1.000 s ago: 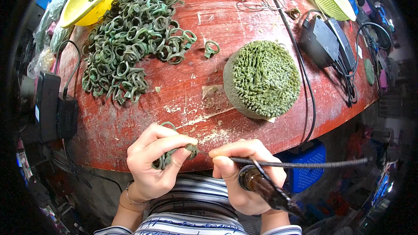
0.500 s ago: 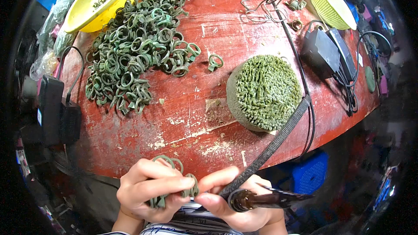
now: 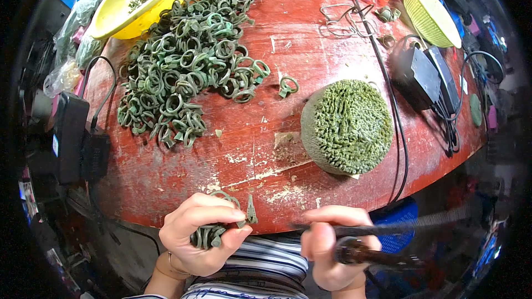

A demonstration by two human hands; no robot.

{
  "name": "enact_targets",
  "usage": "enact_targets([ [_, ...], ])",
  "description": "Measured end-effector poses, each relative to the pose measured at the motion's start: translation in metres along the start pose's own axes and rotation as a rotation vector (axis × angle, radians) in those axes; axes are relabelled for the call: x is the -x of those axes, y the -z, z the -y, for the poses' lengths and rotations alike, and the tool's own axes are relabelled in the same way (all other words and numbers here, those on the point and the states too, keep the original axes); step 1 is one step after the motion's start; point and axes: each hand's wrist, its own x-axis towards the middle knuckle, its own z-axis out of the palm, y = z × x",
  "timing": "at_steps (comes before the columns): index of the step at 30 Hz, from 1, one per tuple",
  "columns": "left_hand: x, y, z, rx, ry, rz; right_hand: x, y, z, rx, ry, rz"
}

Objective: Using a heated tool and a file to modify and clean green wax jewelry rings.

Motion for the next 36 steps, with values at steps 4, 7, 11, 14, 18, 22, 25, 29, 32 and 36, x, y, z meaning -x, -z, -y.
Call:
enact_targets([
  [4,0.000,-0.001,0.002,-0.021,-0.026,-0.004,-0.003,0.011,-0.002,0.098,0.145,-0.096],
  [7,0.001,-0.001,0.002,-0.049,-0.041,-0.025,-0.003,0.012,-0.010,0.207,0.215,-0.089],
  [11,0.002,-0.001,0.003,-0.071,-0.043,-0.035,-0.007,0.012,-0.015,0.399,0.374,-0.017],
  [14,0.001,0.001,0.005,-0.076,-0.037,-0.036,-0.010,0.017,-0.014,0.369,0.314,0.062],
  [18,0.000,0.000,0.007,-0.018,-0.001,-0.033,-0.009,0.018,-0.010,0.352,0.314,0.091],
  [22,0.000,-0.001,0.011,0.046,0.028,-0.053,-0.003,0.021,-0.014,0.320,0.199,-0.039],
  [25,-0.001,0.001,0.011,0.189,0.085,-0.064,-0.016,0.017,-0.007,0.405,0.240,-0.042],
  [29,-0.001,0.001,0.011,0.619,0.344,-0.081,-0.053,-0.007,0.019,0.444,0.402,-0.011],
  [32,-0.003,0.005,0.012,0.812,0.333,-0.134,-0.074,-0.028,0.037,0.456,0.229,0.070],
  [36,-0.004,0.012,0.019,1.108,0.426,-0.167,-0.109,-0.043,0.029,0.806,0.545,0.085],
])
